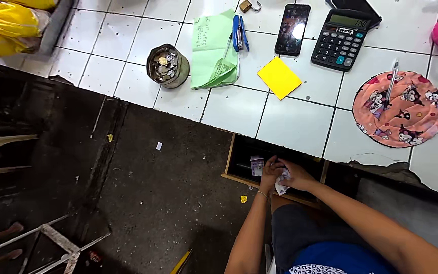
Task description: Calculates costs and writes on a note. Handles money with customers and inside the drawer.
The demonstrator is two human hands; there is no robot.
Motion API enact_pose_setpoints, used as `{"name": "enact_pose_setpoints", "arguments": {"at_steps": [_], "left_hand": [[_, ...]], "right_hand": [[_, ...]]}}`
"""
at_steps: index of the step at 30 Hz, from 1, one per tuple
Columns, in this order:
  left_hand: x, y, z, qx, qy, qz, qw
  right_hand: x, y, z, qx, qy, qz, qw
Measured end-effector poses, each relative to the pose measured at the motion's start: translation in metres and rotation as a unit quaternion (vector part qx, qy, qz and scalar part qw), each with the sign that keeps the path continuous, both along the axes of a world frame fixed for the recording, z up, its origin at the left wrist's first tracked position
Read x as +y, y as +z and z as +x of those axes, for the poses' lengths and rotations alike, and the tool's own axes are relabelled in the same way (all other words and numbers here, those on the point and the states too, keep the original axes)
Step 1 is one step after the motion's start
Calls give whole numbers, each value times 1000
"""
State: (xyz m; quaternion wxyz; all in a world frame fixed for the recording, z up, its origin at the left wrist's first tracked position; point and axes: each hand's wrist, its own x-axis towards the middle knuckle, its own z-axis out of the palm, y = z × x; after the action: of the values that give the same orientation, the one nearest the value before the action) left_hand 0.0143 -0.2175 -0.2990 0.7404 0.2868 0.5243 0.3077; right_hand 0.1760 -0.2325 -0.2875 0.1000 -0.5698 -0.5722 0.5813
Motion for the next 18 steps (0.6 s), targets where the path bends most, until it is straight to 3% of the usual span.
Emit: {"name": "enact_pose_setpoints", "arguments": {"at_steps": [2, 4, 6, 9, 11, 14, 18], "left_hand": [[2, 3, 1, 18, -22, 8, 1000], [9, -2, -3, 185, -28, 71, 980], [23, -17, -15, 384, -7, 93, 919], [41, -36, -32, 542, -12, -34, 840], [50, -42, -30, 564, -53, -104, 818], [56, -48, -28, 558, -104, -89, 819], [44, -49, -27, 425, -82, -16, 901]], "right_hand": [[9, 0, -2, 39, -62, -64, 995], [15, 0, -1, 13, -95, -109, 989], [18, 2, 6, -16, -112, -136, 984], [14, 2, 15, -18, -146, -136, 980], [12, 6, 20, -35, -168, -136, 976], [15, 16, 22, -80, -180, -153, 968], [19, 17, 22, -105, -197, -153, 963]]}}
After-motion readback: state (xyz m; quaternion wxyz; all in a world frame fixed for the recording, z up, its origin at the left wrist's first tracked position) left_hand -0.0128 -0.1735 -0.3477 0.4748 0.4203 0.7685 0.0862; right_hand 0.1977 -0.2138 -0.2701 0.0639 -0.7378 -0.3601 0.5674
